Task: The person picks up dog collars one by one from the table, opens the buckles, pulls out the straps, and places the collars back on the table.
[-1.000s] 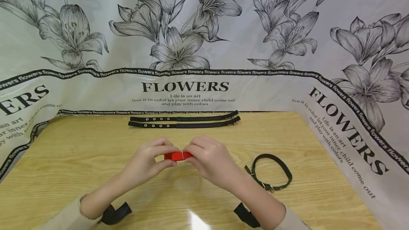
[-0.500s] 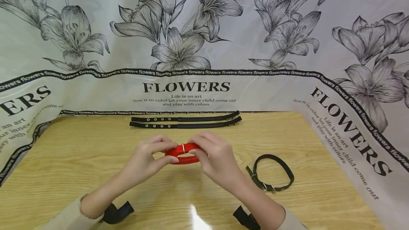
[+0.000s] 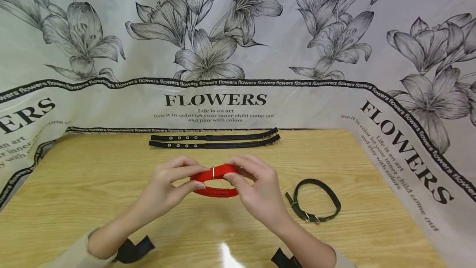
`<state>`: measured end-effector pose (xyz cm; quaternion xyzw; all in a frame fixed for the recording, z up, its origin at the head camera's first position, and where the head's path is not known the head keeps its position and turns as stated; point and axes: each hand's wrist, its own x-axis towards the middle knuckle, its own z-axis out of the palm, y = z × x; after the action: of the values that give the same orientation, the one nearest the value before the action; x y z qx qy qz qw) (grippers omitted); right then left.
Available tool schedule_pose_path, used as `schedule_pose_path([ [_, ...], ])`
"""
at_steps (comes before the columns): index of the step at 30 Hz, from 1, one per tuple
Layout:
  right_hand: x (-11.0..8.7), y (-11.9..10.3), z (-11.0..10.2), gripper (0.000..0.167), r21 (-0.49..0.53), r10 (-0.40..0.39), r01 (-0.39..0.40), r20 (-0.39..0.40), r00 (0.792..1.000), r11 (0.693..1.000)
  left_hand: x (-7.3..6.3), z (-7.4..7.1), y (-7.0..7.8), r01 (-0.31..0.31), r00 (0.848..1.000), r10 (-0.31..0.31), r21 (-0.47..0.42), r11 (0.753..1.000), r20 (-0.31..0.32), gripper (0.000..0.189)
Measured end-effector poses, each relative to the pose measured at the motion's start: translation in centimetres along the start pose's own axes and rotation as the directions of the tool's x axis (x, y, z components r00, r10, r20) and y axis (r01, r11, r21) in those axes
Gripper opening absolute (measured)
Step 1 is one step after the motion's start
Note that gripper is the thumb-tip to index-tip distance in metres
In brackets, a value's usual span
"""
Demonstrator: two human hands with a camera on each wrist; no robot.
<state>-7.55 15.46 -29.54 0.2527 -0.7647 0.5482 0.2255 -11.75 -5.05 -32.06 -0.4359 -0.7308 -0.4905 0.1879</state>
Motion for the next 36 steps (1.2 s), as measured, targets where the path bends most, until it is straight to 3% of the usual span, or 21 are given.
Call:
schedule_pose_path([
  [9, 0.0, -0.6, -0.3, 0.014, 0.146, 0.148, -0.146, -0.003, 0.989, 0.978, 0.1, -0.1, 0.2, -0.046, 0.999, 0.045, -0.026, 0.999, -0.028, 0.028],
  [13, 0.3, -0.7, -0.5, 0.015, 0.269, 0.232, -0.218, -0.021, 0.972, 0.938, 0.0, 0.0, 0.2, -0.066, 0.997, 0.064, -0.048, 0.997, -0.042, 0.027],
  [18, 0.9, -0.6, -0.7, 0.022, 0.312, 0.259, -0.239, -0.024, 0.965, 0.919, -0.4, 0.2, 0.1, -0.013, 0.999, 0.010, -0.077, 0.997, -0.043, 0.025],
  [24, 1.2, -0.1, -1.2, 0.028, 0.305, 0.261, -0.280, 0.104, 0.960, 0.910, -0.8, 0.3, 0.1, 0.041, 0.998, -0.045, -0.104, 0.994, -0.034, 0.025],
  [27, 1.0, 0.4, -1.6, 0.028, 0.282, 0.284, -0.339, 0.220, 0.933, 0.897, -1.1, 0.3, 0.1, 0.062, 0.998, -0.063, -0.115, 0.991, -0.010, 0.025],
  [31, 0.6, 1.3, -2.0, 0.036, 0.221, 0.324, -0.414, 0.350, 0.879, 0.883, -1.4, 0.1, 0.3, 0.128, 0.992, -0.130, -0.113, 0.985, -0.006, 0.027],
  [36, 0.2, 2.4, -2.6, 0.037, 0.142, 0.415, -0.496, 0.380, 0.827, 0.857, -1.5, -0.4, 0.5, 0.255, 0.965, -0.261, -0.147, 0.956, -0.023, 0.027],
])
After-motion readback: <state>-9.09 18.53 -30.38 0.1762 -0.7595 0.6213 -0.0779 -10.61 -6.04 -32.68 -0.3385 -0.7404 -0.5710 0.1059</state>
